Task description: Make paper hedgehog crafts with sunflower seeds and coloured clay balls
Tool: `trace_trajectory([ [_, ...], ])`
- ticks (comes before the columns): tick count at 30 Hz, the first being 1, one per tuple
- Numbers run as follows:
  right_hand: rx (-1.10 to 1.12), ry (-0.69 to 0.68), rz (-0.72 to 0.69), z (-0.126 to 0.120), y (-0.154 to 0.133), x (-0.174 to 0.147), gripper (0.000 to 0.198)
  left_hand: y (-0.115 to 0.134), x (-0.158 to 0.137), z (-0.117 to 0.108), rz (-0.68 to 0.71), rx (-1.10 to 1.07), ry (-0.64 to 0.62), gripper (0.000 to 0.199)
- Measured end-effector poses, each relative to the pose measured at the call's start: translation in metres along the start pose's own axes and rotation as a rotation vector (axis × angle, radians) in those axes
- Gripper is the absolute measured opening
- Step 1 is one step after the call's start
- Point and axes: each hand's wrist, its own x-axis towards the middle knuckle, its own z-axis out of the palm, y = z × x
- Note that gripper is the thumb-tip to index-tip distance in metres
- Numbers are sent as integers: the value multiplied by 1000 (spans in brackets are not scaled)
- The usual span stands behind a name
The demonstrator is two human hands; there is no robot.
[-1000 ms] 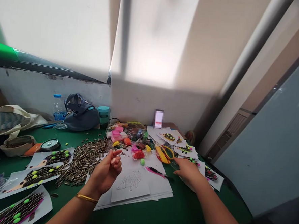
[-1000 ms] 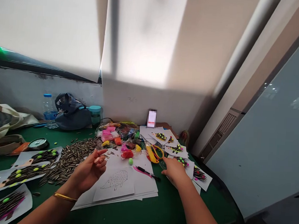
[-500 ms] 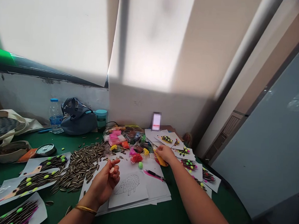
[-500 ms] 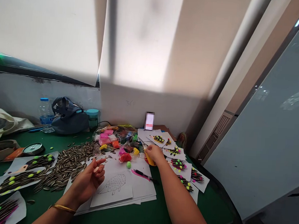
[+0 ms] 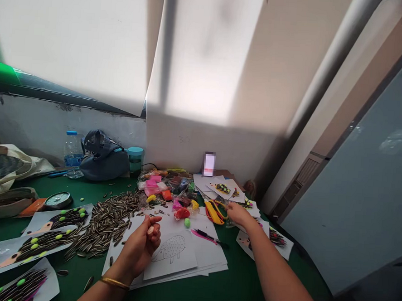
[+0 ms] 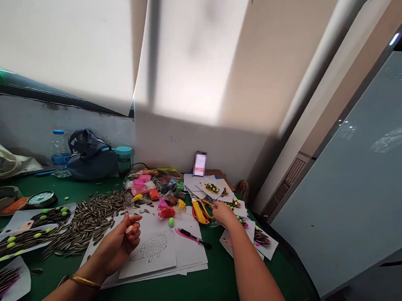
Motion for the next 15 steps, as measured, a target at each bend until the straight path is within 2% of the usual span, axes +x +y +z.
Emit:
trace_trajectory([
  [3,-99,-91,-9,14,-8,-4,13,0,0,0,-2,-7,9,22],
  [9,-247,-93,-4,27,-24,2,17,-1,0,0,-6,14,14,25],
  [15,-269,-31,-26,16,-20,7,31,0,0,-1,-5,29,31,27],
])
